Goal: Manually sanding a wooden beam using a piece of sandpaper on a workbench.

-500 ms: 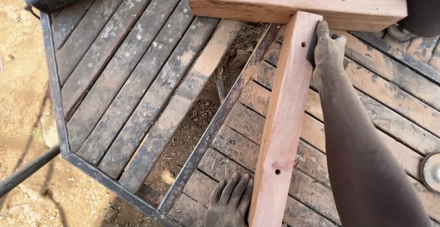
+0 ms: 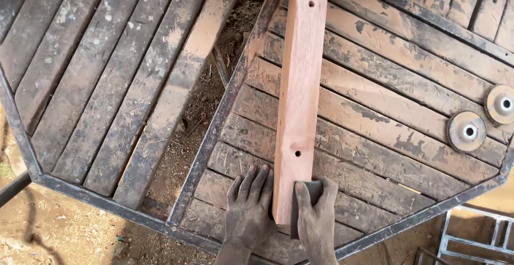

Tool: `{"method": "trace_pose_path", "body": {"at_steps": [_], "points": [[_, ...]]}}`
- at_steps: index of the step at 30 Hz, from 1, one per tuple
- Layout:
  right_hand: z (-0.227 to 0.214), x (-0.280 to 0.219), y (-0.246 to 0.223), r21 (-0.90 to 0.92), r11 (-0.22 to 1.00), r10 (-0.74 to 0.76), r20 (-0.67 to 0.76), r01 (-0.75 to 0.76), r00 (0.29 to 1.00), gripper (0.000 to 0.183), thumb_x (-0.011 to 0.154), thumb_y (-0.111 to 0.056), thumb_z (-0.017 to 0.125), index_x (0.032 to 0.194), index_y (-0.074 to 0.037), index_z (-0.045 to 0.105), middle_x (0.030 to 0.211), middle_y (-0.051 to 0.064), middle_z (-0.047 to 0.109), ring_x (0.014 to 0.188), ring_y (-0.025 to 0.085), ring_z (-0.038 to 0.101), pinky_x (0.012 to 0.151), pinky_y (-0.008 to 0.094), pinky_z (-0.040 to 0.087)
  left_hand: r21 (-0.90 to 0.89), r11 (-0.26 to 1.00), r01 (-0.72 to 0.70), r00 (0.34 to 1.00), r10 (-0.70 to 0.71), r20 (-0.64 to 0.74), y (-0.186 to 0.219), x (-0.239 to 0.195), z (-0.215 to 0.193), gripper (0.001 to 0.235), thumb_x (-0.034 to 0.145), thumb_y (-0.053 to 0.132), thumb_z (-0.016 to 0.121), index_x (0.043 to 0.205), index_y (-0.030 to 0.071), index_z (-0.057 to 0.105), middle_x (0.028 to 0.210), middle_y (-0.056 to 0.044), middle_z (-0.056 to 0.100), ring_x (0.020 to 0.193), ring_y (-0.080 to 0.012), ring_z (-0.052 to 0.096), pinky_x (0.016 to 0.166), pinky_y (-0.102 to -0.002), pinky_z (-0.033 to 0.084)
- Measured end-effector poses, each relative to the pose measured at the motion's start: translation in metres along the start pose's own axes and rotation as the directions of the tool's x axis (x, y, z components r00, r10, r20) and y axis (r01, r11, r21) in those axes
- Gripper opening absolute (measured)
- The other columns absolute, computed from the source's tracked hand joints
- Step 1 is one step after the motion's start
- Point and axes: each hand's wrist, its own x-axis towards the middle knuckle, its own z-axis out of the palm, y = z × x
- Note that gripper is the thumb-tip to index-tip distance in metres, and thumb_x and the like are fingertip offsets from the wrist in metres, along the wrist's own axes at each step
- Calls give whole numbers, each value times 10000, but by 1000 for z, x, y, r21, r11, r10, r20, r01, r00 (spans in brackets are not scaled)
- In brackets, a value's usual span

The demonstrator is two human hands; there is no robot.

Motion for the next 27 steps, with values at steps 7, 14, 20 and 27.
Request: {"method": "trace_pose_path", "body": {"at_steps": [7, 14, 20, 27], "points": [[31, 133, -97, 103, 940, -328, 18, 325, 944, 567, 901, -565, 575, 1206, -95, 491, 1025, 4, 499, 949, 126, 512, 862, 298, 500, -10, 1000, -11, 1000, 11, 7, 0, -2, 6, 868, 770, 508, 704, 1509, 103, 497, 1558, -74, 507, 1430, -290, 480, 1191, -518, 325], [10, 16, -24, 100, 967, -233, -31, 235, 972, 587, 918, -564, 656, 1316, -151, 528, 1071, 183, 621, 1037, 315, 635, 903, 446, 496, -52, 998, -30, 984, 21, -176, 3, -6, 15, 1012, 630, 613, 825, 1486, 145, 555, 1517, -58, 558, 1418, -296, 489, 1172, -493, 327], [8, 13, 6, -4, 944, -330, -64, 330, 942, 492, 962, -408, 674, 1286, -74, 513, 1099, 202, 541, 1079, 332, 538, 982, 427, 416, -44, 999, -31, 979, 22, -203, 2, -3, 18, 988, 643, 623, 829, 1464, 139, 571, 1496, -59, 576, 1396, -296, 512, 1165, -498, 342], [22, 67, -36, 82, 937, -337, -60, 341, 940, 585, 917, -562, 717, 1256, -149, 478, 1060, 143, 547, 1024, 284, 620, 779, 377, 577, -20, 999, -27, 983, 23, -182, 3, -7, 14, 984, 687, 677, 787, 1481, 146, 550, 1507, -49, 557, 1408, -287, 499, 1169, -493, 344]]}}
